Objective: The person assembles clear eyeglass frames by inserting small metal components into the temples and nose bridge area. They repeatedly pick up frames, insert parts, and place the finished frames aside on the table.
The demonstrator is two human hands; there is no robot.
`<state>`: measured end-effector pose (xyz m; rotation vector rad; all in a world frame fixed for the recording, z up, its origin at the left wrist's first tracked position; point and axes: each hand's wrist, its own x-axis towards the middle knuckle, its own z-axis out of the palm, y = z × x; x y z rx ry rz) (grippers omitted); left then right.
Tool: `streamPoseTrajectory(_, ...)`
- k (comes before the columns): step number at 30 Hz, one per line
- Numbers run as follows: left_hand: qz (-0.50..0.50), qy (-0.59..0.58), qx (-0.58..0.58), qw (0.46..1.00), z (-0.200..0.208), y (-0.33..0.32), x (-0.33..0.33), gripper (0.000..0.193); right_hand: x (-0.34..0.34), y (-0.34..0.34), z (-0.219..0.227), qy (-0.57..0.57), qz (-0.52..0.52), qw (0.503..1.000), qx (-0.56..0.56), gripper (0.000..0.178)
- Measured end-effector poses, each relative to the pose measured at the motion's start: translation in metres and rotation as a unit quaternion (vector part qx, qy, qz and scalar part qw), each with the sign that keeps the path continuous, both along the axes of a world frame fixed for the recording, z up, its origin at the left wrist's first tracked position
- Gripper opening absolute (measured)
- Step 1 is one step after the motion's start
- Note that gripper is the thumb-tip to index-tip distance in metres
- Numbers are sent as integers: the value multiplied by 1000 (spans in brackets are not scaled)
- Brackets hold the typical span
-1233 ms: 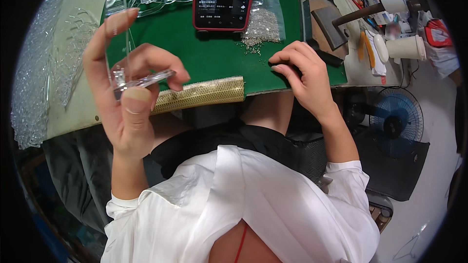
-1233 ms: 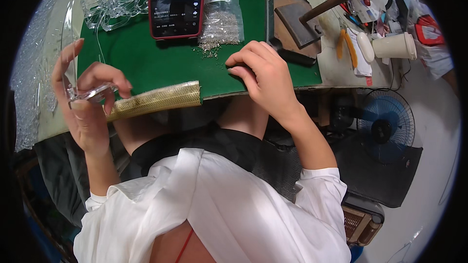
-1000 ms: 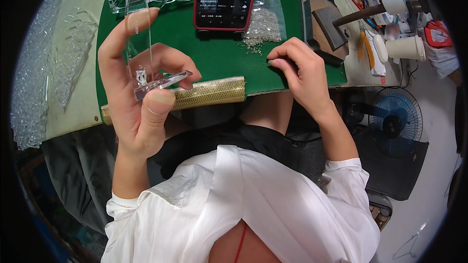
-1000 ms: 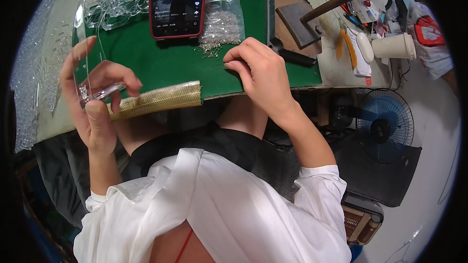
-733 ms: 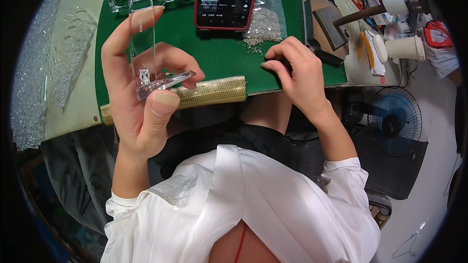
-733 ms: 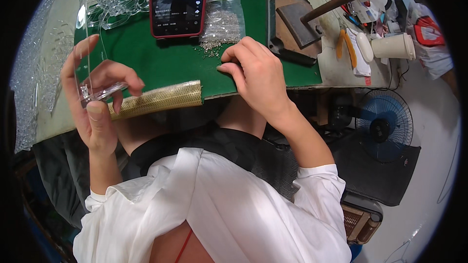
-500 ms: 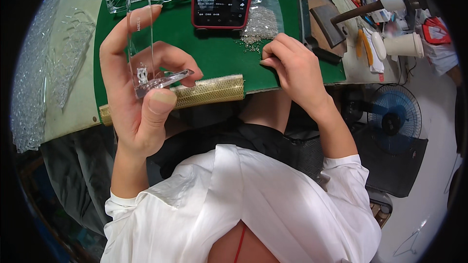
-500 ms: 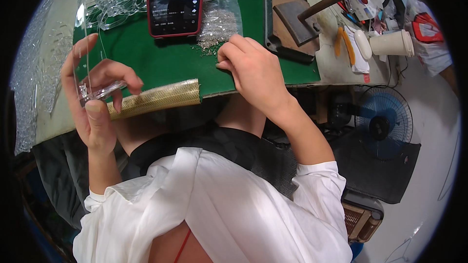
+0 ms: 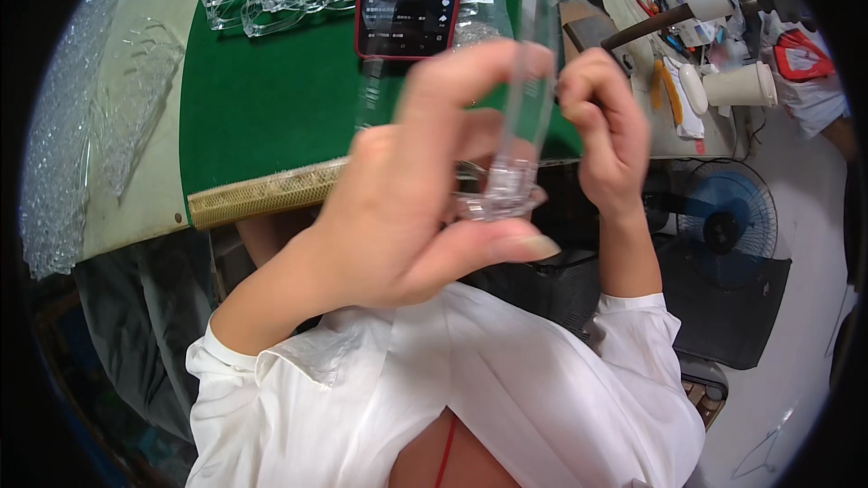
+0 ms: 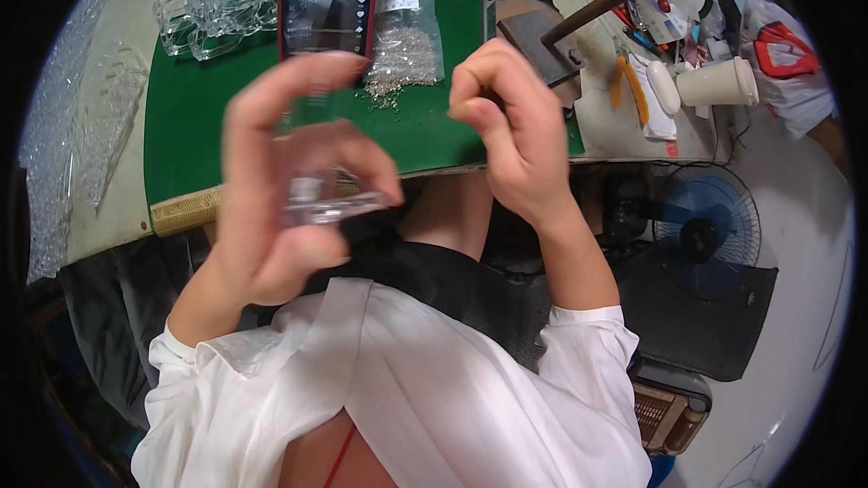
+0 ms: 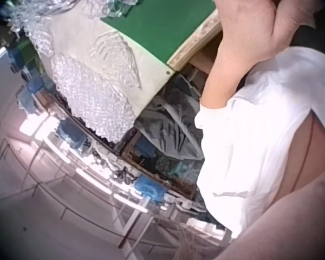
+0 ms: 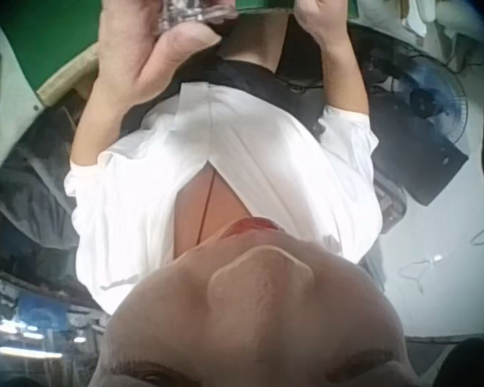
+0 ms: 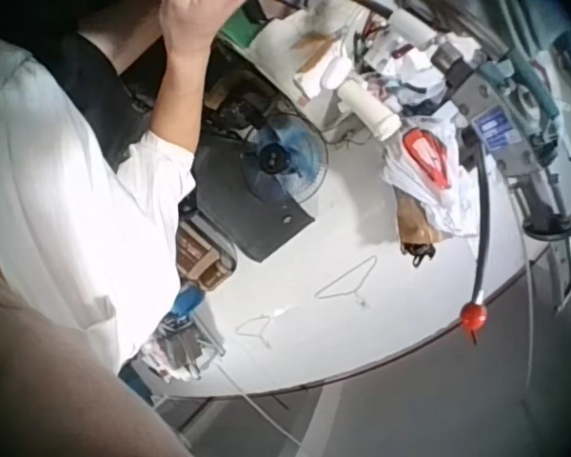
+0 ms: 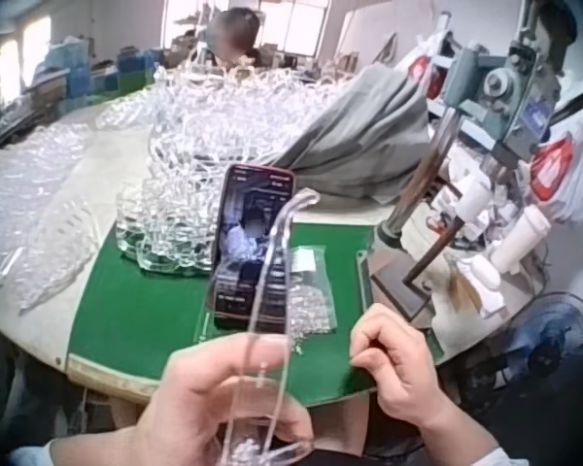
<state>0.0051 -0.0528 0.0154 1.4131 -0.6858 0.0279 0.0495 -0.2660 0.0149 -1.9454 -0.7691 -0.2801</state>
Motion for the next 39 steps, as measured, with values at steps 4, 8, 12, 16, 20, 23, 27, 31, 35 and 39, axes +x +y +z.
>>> streamPoseTrajectory(4,-62,5,70,996,0,-21,8,82,-11,11,45,-196,52,979,-18,16)
streamPoseTrajectory(8,5,-51,32,998,-7,-41,8,74,-11,9,52,-255,27,963,-77,21)
streamPoseTrajectory(12,11,-63,58,996,-6,-42,8,73,-13,5,53,-263,4,960,-92,19)
streamPoseTrajectory(16,-42,-7,100,994,2,-33,8,73,-15,1,51,-219,-2,973,-77,18)
streamPoseTrajectory(20,-20,-33,101,994,-1,-35,9,72,-13,0,48,-192,2,980,-58,20)
streamPoseTrajectory(23,-24,-18,100,995,1,-34,9,72,-12,1,49,-197,5,979,-61,21)
streamPoseTrajectory(27,-28,-15,102,994,3,-34,9,70,-11,3,52,-224,17,971,-82,22)
streamPoseTrajectory(31,-49,10,95,994,6,-34,8,69,-10,3,49,-218,12,973,-70,21)
streamPoseTrajectory(35,-62,28,88,994,8,-34,8,70,-8,3,49,-213,24,975,-61,22)
streamPoseTrajectory(39,-54,14,95,994,6,-35,9,69,-7,3,49,-211,31,976,-54,23)
